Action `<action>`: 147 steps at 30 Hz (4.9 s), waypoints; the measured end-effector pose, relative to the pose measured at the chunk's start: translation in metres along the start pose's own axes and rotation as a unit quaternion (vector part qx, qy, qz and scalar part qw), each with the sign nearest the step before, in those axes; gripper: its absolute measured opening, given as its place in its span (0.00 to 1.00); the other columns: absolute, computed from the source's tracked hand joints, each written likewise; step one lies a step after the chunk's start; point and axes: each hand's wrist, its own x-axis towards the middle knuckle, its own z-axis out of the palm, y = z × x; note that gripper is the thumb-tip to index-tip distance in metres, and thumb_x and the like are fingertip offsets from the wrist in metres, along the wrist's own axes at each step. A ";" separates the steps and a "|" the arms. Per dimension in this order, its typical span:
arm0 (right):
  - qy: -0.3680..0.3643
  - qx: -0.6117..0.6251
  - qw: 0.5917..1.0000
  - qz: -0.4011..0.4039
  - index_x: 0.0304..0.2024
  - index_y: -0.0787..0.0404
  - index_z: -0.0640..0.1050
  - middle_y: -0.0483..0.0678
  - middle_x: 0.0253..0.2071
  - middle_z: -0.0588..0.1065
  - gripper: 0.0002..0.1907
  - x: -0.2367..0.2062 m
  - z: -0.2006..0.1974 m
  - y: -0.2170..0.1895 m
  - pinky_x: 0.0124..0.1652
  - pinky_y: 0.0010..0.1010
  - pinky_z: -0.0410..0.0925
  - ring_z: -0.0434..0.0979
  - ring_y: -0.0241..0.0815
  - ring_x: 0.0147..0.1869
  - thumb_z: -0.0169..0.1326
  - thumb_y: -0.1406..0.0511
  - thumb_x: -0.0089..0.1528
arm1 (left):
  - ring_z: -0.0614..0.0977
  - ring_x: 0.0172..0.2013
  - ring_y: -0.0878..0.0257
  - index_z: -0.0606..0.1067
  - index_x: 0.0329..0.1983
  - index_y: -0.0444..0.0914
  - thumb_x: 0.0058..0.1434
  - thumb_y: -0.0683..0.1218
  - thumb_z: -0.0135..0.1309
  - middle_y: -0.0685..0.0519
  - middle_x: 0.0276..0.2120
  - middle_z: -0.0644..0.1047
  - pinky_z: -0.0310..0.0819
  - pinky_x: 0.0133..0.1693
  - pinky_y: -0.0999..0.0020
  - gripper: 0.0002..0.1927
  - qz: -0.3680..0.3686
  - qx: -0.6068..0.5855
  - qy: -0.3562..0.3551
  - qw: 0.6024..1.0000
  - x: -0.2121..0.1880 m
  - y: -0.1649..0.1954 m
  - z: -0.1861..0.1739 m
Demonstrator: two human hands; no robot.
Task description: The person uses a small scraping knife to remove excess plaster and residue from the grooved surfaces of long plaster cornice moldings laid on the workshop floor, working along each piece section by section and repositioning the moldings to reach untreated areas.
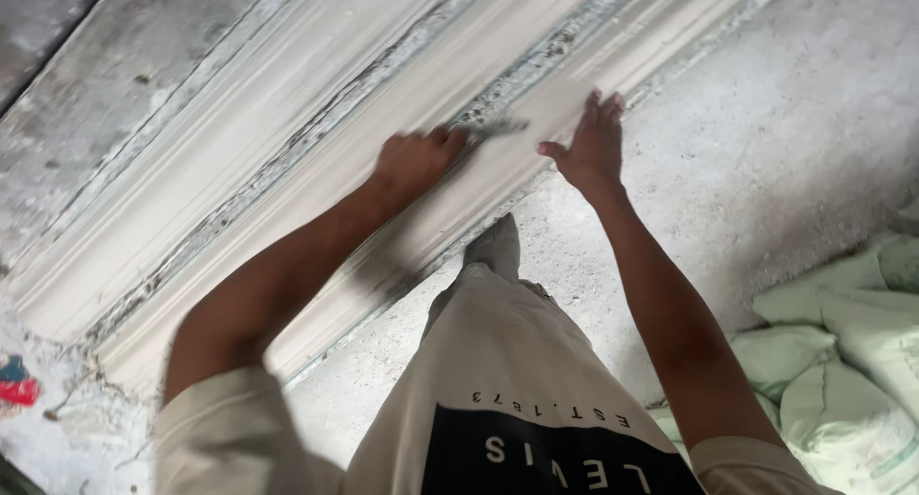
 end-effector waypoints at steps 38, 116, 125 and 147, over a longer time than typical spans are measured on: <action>-0.011 0.266 0.963 0.040 0.48 0.64 0.79 0.51 0.41 0.82 0.16 0.213 -0.263 0.286 0.48 0.32 0.73 0.83 0.41 0.47 0.54 0.57 0.70 | 0.86 0.36 0.48 0.72 0.57 0.37 0.67 0.44 0.45 0.44 0.42 0.81 0.81 0.34 0.50 0.17 0.035 0.001 0.084 0.996 0.596 0.164 -0.092; -0.056 0.164 0.983 -0.060 0.63 0.74 0.64 0.66 0.53 0.74 0.40 0.807 -0.671 0.758 0.51 0.46 0.72 0.77 0.60 0.56 0.65 0.55 0.61 | 0.84 0.26 0.56 0.70 0.62 0.40 0.71 0.51 0.44 0.47 0.40 0.79 0.76 0.18 0.60 0.20 -0.024 0.058 0.028 0.998 1.185 0.321 -0.185; -0.045 0.151 0.986 -0.063 0.64 0.70 0.63 0.64 0.53 0.75 0.38 0.807 -0.669 0.759 0.51 0.47 0.72 0.78 0.62 0.57 0.64 0.55 0.62 | 0.85 0.32 0.50 0.67 0.59 0.41 0.74 0.48 0.44 0.46 0.42 0.79 0.79 0.26 0.54 0.14 -0.046 -0.011 -0.005 0.999 1.254 0.340 -0.200; -0.020 -0.037 0.983 -0.178 0.71 0.69 0.58 0.68 0.68 0.57 0.48 0.824 -0.661 0.750 0.60 0.62 0.58 0.53 0.69 0.71 0.66 0.55 0.58 | 0.84 0.35 0.47 0.73 0.59 0.41 0.69 0.52 0.51 0.46 0.44 0.80 0.80 0.32 0.51 0.18 -0.239 -0.254 0.207 0.914 1.203 0.375 -0.219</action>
